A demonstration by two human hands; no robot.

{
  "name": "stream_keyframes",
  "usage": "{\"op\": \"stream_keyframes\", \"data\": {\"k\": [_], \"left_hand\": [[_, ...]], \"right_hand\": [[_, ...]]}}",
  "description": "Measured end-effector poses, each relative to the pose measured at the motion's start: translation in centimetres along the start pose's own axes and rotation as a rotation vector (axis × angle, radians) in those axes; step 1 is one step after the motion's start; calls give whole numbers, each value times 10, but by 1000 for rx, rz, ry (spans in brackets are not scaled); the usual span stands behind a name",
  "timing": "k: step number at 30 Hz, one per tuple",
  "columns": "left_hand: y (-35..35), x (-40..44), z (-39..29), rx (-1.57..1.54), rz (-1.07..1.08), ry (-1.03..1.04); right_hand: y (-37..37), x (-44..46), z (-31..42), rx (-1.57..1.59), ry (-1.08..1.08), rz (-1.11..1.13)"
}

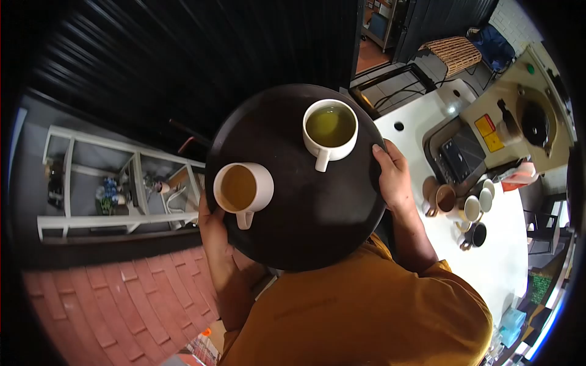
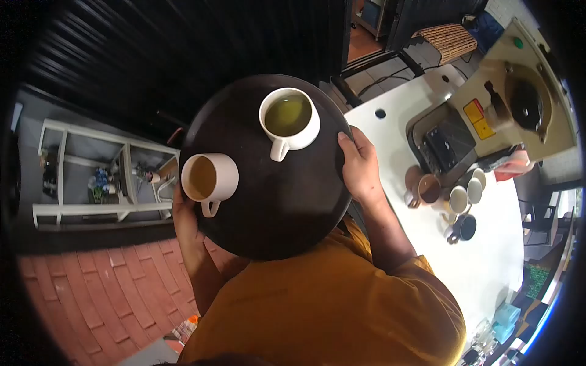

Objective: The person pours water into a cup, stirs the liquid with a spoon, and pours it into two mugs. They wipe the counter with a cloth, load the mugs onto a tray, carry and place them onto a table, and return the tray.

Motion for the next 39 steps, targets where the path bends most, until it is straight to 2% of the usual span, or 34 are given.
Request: {"op": "stream_keyframes", "data": {"k": [3,9,11,13,14,15,16,17,18,21,23,25,29,34,35,37,39], "left_hand": [[46,39,-10,-11,85,-50],[132,128,-11,55,121,-112],[166,165,-2,76,330,-46],[199,200,4,76,386,-17],[217,215,4,87,397,-4],[235,234,4,94,412,16],[251,256,9,87,459,44],[271,263,-2,93,447,-24],[291,282,-1,69,509,-26],[347,322,-12,32,633,-78],[388,345,-23,46,823,-97],[423,367,-26,75,863,-73],[503,383,-35,102,1083,-95],[600,383,-20,164,1180,-70],[623,379,-22,200,1205,-71],[667,364,-25,233,1268,-50],[702,353,-19,244,1325,-81]], "right_hand": [[8,46,6,-6,-19,-28],[20,116,19,-41,-22,-241],[22,137,14,-54,-10,-274],[22,157,5,-119,-6,-401],[30,160,15,-255,-14,-581],[36,171,13,-254,-28,-612],[38,178,7,-190,10,-726],[41,183,2,-121,51,-845],[46,190,0,9,77,-844],[58,203,8,-33,108,-1011],[70,215,6,29,109,-1120],[79,228,7,172,84,-1101],[93,249,38,193,162,-1299],[81,285,40,233,151,-1550],[77,291,48,242,171,-1571],[61,313,59,219,53,-1469],[47,323,64,154,23,-1534]]}}
Point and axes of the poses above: each hand's wrist, its own x-axis towards the middle knuckle, its own y-axis out of the palm, z = x × y, the point moved 4 cm from there along x, towards the middle knuckle, and after that the axes turned 13 degrees about -z, right-handed, at the moved point
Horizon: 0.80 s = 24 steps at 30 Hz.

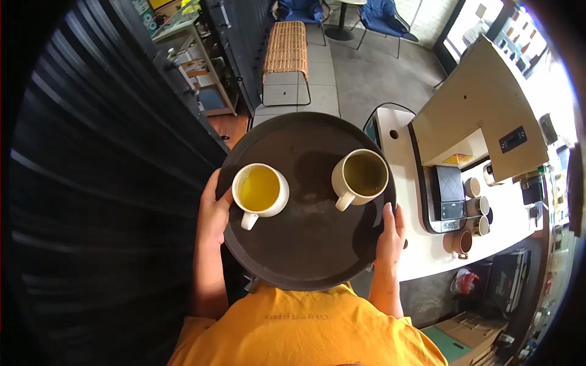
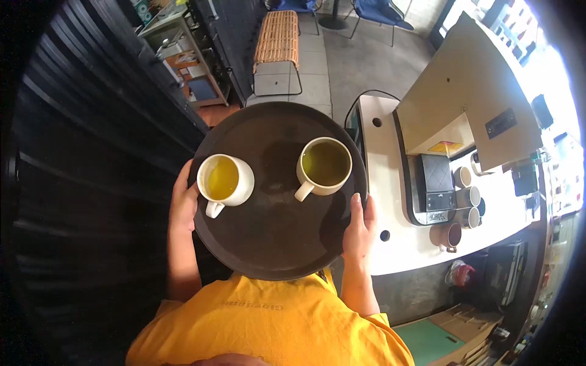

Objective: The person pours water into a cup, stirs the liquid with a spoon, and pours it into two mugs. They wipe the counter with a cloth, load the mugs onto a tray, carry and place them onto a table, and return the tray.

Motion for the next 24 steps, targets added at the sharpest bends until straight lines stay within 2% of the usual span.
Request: {"op": "stream_keyframes", "data": {"k": [2,3,5,8,10,12,16,19,21,24], "left_hand": [[19,34,-3,5,82,-15],[43,74,-17,85,106,0],[61,102,-16,184,142,60],[103,124,-34,167,336,26],[135,142,-45,203,387,27],[157,160,-42,144,439,-31],[205,206,-28,14,715,-36],[247,230,-41,20,833,-13],[265,244,-50,43,897,72],[290,268,-63,143,874,48]], "right_hand": [[12,12,10,157,-5,76],[23,27,20,185,21,-3],[26,32,21,170,-44,-56],[27,39,33,158,-95,-132],[31,45,43,190,-80,-216],[32,45,46,165,-90,-294],[41,49,46,213,-100,-419],[57,56,55,185,-116,-541],[70,59,56,187,-126,-593],[95,73,67,189,-89,-668]]}}
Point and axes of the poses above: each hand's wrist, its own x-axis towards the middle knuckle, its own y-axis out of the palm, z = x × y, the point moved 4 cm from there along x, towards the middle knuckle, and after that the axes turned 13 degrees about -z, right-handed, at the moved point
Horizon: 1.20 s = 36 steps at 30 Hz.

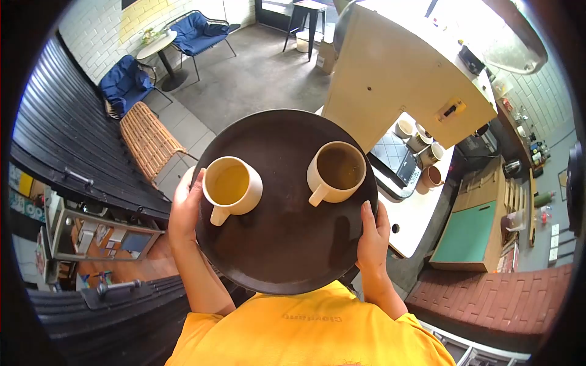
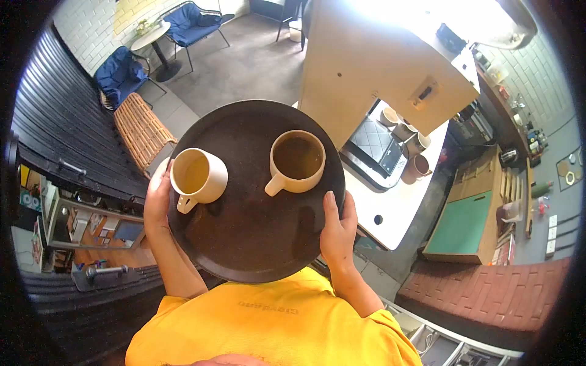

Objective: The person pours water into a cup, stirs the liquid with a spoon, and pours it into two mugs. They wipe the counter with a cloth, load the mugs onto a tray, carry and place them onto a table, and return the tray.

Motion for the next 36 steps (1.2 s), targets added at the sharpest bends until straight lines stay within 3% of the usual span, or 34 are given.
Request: {"op": "stream_keyframes", "data": {"k": [6,8,12,18,25,30,32,36], "left_hand": [[-25,52,10,0,32,21],[-25,71,9,-16,45,-9],[-33,101,16,68,15,24],[-27,131,14,-56,-30,-31],[-38,209,30,-53,-25,-24],[-39,280,29,-55,61,-41],[-44,315,26,-69,93,-41],[-64,389,30,-62,149,-60]], "right_hand": [[48,-6,-10,125,45,-42],[61,1,-14,8,44,-135],[88,16,-14,20,-5,-37],[127,53,-11,73,1,-5],[185,84,-15,-15,-83,-5],[246,101,-36,219,-11,-53],[277,102,-36,176,-41,-204],[338,112,-52,268,44,-218]]}}
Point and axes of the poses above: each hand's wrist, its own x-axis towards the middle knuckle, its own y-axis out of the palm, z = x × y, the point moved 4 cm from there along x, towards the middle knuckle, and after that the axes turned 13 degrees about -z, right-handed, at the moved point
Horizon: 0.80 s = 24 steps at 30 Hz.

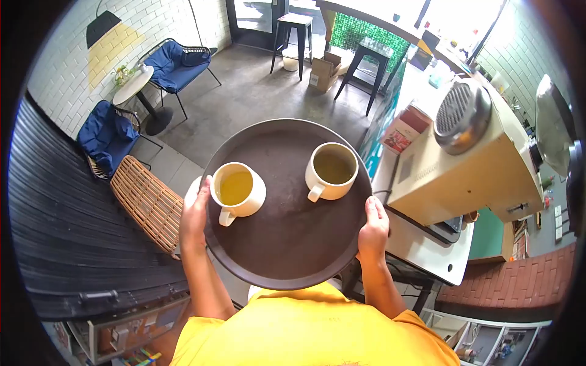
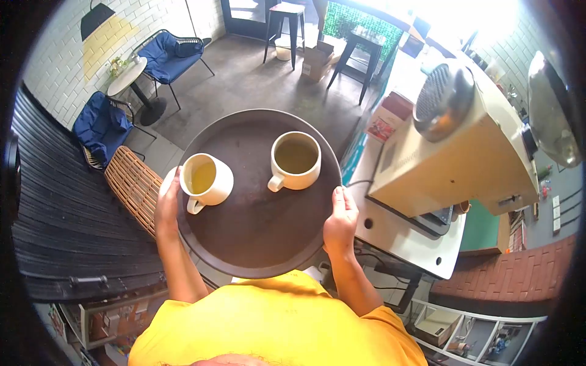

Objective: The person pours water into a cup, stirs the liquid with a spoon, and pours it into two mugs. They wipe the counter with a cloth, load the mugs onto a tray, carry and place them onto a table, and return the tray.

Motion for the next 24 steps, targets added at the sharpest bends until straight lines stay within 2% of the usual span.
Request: {"op": "stream_keyframes", "data": {"k": [2,7,10,12,13,15,19,22,24], "left_hand": [[-9,28,-8,-13,-30,-47],[-32,82,-13,-7,-99,-153],[-41,115,9,-165,-129,-245],[-34,127,18,-488,88,-505],[-31,133,17,-487,91,-498],[-15,136,10,-550,229,-665],[-5,167,19,-479,325,-649],[15,197,31,-505,443,-730],[42,210,12,-575,605,-518]], "right_hand": [[23,2,-10,-145,-86,-162],[77,7,-20,-114,-51,-151],[94,21,-30,-73,-45,-122],[108,29,-28,-98,-75,-121],[114,31,-23,-92,-70,-123],[127,40,-20,-109,-77,-157],[139,75,-32,-175,-102,-196],[148,114,-42,-160,-99,-220],[155,148,-52,-177,-135,-201]]}}
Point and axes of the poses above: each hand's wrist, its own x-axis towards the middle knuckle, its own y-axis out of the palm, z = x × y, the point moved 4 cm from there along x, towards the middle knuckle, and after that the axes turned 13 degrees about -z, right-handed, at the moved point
